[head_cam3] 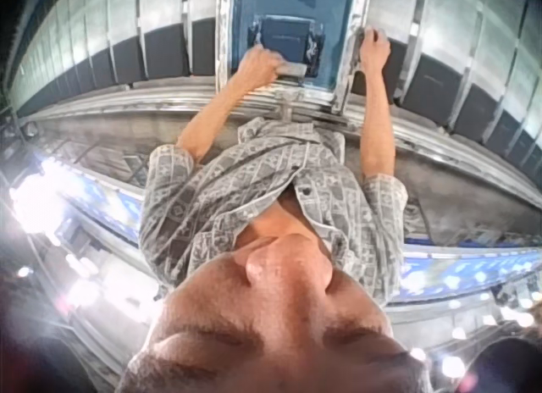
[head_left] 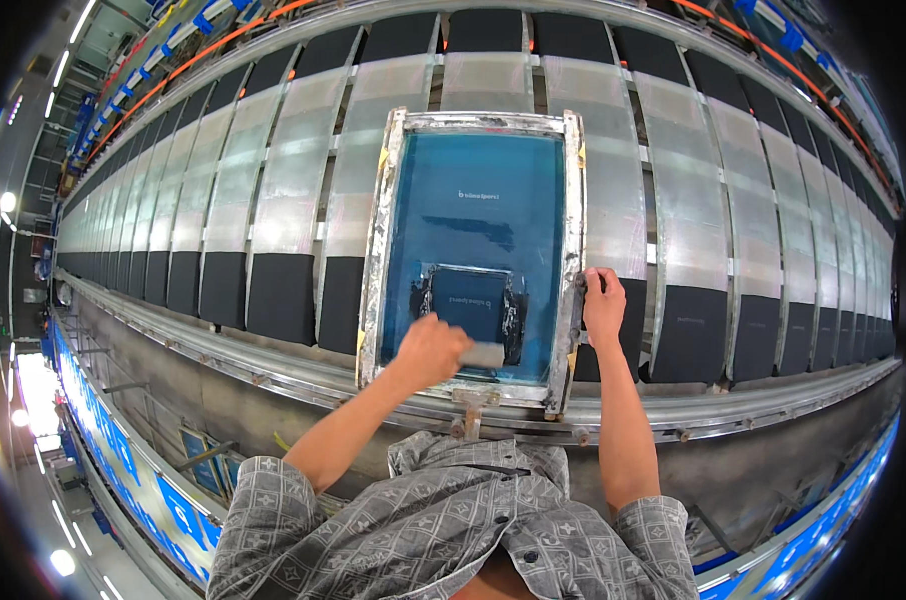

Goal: The person uses a squeegee to pull ink across a screen printing frame, repeatedly pressing and smoothing the ink layer. The person then lifts the frame to reveal a blue printed surface with a logo underneath before returning to the frame to continue the process.

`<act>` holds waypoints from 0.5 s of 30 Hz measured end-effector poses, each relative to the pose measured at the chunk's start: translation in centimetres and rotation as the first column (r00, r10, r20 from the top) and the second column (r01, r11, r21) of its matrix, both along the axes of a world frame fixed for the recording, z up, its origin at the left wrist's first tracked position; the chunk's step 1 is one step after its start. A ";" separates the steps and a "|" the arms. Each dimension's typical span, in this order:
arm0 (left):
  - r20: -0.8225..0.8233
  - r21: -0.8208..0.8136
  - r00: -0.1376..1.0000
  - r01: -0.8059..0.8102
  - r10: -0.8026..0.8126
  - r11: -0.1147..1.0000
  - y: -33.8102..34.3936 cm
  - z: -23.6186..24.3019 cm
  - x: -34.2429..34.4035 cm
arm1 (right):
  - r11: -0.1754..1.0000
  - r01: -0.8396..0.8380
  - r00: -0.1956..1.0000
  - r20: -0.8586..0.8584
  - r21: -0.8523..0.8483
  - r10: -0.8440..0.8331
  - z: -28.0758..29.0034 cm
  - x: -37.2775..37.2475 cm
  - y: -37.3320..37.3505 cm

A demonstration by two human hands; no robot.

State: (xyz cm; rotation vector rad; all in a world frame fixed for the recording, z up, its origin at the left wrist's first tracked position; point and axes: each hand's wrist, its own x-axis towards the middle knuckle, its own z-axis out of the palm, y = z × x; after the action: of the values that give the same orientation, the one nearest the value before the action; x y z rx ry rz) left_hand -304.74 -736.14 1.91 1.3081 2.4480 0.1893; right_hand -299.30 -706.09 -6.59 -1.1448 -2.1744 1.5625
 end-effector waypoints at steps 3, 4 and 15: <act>0.084 0.097 0.995 0.038 -0.047 0.994 -0.2 0.4 -0.9 | 1.000 0.008 1.000 0.026 -0.006 -0.008 0.2 -0.2 0.0; 0.050 0.095 0.999 0.017 -0.021 0.995 0.2 0.4 -2.0 | 1.000 0.014 0.999 0.032 -0.009 -0.013 0.0 -0.2 0.2; -0.258 0.380 0.952 -0.055 0.163 0.923 -0.6 -1.3 1.9 | 0.998 0.026 0.999 0.041 -0.054 -0.024 3.0 -1.4 0.7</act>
State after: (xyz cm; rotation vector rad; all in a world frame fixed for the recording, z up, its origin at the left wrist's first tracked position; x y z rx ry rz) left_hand -302.86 -736.76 0.64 1.4306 2.8364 0.5513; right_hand -300.71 -705.40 -3.61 -1.2255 -2.1462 1.6107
